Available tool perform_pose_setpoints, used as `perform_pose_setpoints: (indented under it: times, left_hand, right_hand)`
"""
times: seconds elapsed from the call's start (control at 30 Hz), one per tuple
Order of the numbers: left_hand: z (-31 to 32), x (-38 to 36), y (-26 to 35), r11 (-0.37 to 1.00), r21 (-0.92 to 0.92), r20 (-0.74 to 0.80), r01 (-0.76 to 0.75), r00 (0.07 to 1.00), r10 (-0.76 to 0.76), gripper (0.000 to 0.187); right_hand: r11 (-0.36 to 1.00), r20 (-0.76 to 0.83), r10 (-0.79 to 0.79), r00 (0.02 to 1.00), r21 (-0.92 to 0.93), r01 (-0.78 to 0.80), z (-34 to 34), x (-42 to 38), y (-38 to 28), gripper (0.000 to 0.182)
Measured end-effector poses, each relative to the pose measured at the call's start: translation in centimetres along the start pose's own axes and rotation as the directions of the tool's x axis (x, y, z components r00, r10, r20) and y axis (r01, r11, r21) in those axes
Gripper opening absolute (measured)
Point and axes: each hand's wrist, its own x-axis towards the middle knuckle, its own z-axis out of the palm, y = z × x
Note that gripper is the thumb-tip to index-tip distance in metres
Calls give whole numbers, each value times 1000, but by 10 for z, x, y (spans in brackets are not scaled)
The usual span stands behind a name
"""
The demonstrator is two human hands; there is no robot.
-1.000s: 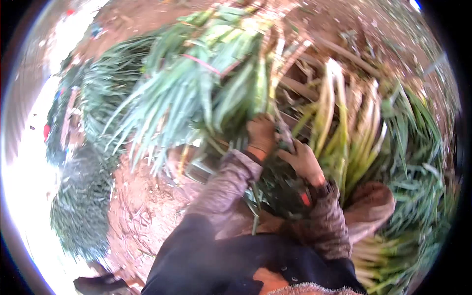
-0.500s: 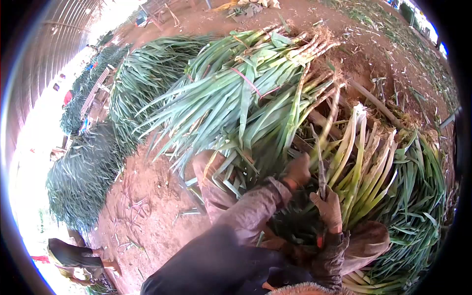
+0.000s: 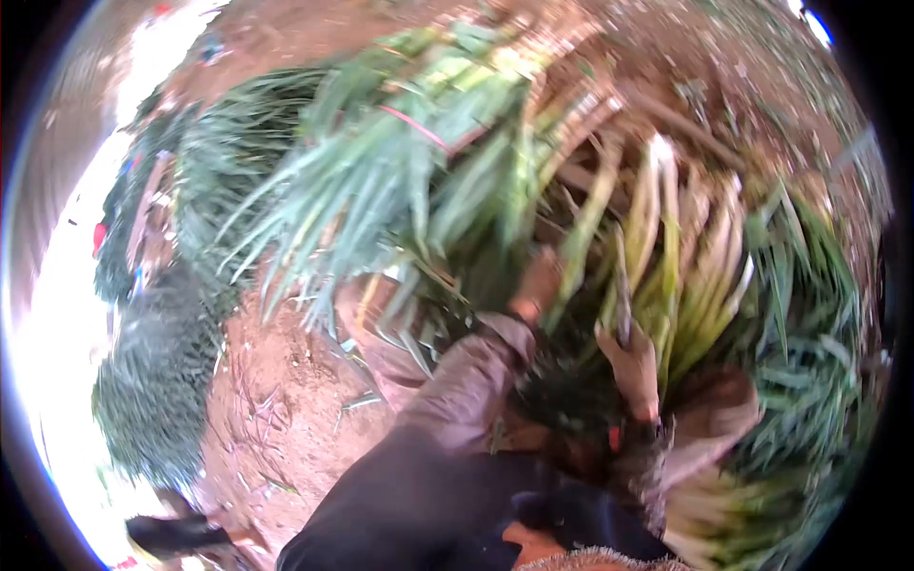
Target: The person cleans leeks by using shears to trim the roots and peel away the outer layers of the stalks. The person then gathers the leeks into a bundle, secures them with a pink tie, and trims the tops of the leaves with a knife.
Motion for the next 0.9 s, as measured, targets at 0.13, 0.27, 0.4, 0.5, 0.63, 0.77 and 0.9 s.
perform_pose_setpoints:
  times: [0.13, 0.27, 0.4, 0.5, 0.63, 0.77, 0.9]
  left_hand:
    - [-7, 20, -5, 1000, -7, -59, 29, 998, -30, 31]
    - [1, 12, -23, 921, -282, -34, 270, 956, -291, 37]
    - [-9, 1, -4, 933, -231, 34, 275, 961, -275, 34]
    - [-15, -8, 11, 911, -302, 94, 280, 960, -263, 25]
    - [-14, -7, 2, 881, -359, 120, 308, 951, -284, 22]
    - [-14, -6, -3, 855, -415, 125, 312, 950, -286, 20]
    - [-10, -7, -3, 766, -515, 138, 385, 919, -369, 19]
  right_hand:
    - [986, 126, 1, 992, -165, 20, 14, -17, -10, 58]
    - [993, 112, -19, 994, -114, 32, 30, -27, 7, 55]
    - [993, 104, 43, 994, -117, -31, 35, -25, 9, 51]
    - [983, 94, 37, 995, -181, -19, 34, 3, 5, 52]
    - [971, 21, -74, 997, -226, 77, 36, 47, 7, 48]
    - [952, 7, -106, 994, -289, 103, 34, 95, 1, 46]
    - [930, -21, -129, 991, -349, 113, 26, 130, -14, 56]
